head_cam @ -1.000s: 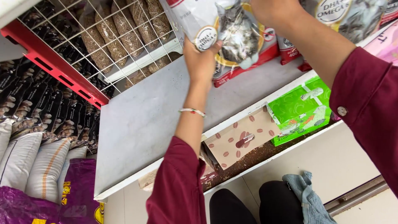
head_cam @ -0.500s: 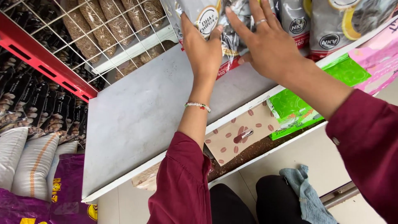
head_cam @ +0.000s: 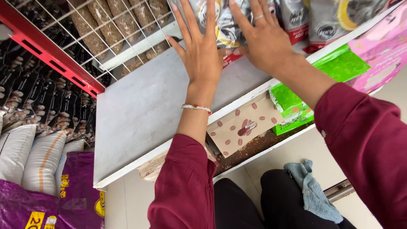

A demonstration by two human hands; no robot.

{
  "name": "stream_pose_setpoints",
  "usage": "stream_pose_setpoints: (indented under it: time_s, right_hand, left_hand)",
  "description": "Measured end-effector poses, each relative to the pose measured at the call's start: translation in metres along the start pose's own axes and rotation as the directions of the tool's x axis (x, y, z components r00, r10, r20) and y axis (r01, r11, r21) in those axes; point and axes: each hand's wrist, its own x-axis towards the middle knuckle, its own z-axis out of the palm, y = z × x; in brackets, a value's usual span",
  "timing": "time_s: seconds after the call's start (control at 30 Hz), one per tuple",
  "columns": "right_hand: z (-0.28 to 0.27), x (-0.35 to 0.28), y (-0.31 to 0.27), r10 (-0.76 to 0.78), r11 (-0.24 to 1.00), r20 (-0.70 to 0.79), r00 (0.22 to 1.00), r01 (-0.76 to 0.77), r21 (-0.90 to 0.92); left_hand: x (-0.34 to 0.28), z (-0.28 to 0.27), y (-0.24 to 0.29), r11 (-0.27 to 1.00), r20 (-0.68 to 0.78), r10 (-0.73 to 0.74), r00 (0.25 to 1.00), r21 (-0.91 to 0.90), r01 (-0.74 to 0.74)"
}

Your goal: Wiping down bags of pet food with a cloth and organizing them on a grocery store shelf.

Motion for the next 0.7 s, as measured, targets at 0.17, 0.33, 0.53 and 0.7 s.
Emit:
stream_pose_setpoints:
  time_s: [0.17, 0.33, 0.53, 0.7]
  right_hand:
    - [0.002, -0.008, 0.000, 0.098, 0.994, 0.118, 0.988, -0.102, 0.027]
    - [0.011, -0.018, -0.001, 0.143, 0.990, 0.173, 0.975, -0.138, -0.038]
    - [-0.020, 0.004, -0.008, 0.115, 0.989, -0.057, 0.992, -0.109, 0.095]
    - [-0.022, 0.012, 0.015, -0.021, 0.970, -0.007, 1.000, 0.022, 0.243]
  left_hand:
    - [-0.007, -0.022, 0.014, 0.994, -0.009, 0.035, 0.999, 0.102, -0.034]
    - [-0.016, -0.010, 0.006, 0.973, 0.080, 0.141, 0.987, 0.172, -0.153]
    - [-0.015, -0.016, 0.017, 0.981, 0.092, 0.142, 0.986, 0.120, -0.152]
    - [-0.020, -0.006, 0.019, 0.976, 0.075, 0.179, 0.981, 0.112, -0.187]
